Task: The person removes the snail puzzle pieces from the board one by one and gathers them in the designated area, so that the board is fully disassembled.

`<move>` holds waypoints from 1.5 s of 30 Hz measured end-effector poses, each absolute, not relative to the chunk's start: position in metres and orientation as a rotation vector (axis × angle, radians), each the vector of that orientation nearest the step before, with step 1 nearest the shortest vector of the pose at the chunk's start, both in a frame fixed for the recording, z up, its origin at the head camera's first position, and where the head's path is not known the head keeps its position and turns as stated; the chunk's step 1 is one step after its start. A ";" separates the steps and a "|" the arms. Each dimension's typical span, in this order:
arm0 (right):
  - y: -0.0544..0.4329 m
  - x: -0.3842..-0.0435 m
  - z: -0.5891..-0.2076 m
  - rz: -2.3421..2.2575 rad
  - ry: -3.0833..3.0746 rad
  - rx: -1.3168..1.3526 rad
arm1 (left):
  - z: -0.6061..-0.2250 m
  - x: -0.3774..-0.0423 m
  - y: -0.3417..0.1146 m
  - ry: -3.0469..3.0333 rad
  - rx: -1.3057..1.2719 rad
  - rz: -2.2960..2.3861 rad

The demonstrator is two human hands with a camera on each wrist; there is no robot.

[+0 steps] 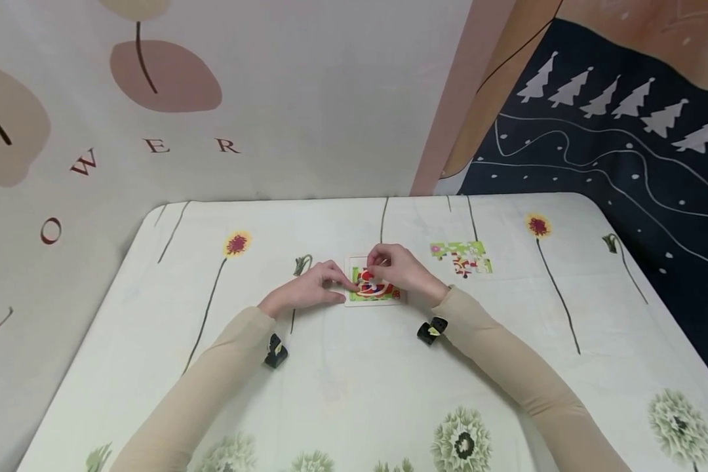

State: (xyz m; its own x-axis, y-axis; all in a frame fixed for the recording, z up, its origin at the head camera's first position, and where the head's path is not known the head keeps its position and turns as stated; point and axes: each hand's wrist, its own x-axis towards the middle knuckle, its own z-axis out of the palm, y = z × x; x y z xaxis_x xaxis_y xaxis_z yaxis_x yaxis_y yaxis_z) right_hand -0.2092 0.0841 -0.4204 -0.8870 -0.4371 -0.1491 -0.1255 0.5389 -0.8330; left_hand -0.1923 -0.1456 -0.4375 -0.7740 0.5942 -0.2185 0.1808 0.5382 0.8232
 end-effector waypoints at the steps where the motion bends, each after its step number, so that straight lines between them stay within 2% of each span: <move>1: 0.085 -0.209 -0.420 -1.284 2.442 -0.457 | -0.437 -0.192 -0.146 2.300 0.632 1.148; 14: 0.103 -0.209 -0.419 -1.329 2.454 -0.337 | -0.436 -0.192 -0.147 2.313 0.609 1.126; 45: 0.174 -0.213 -0.416 -1.292 2.554 -0.300 | -0.436 -0.192 -0.147 2.311 0.650 1.137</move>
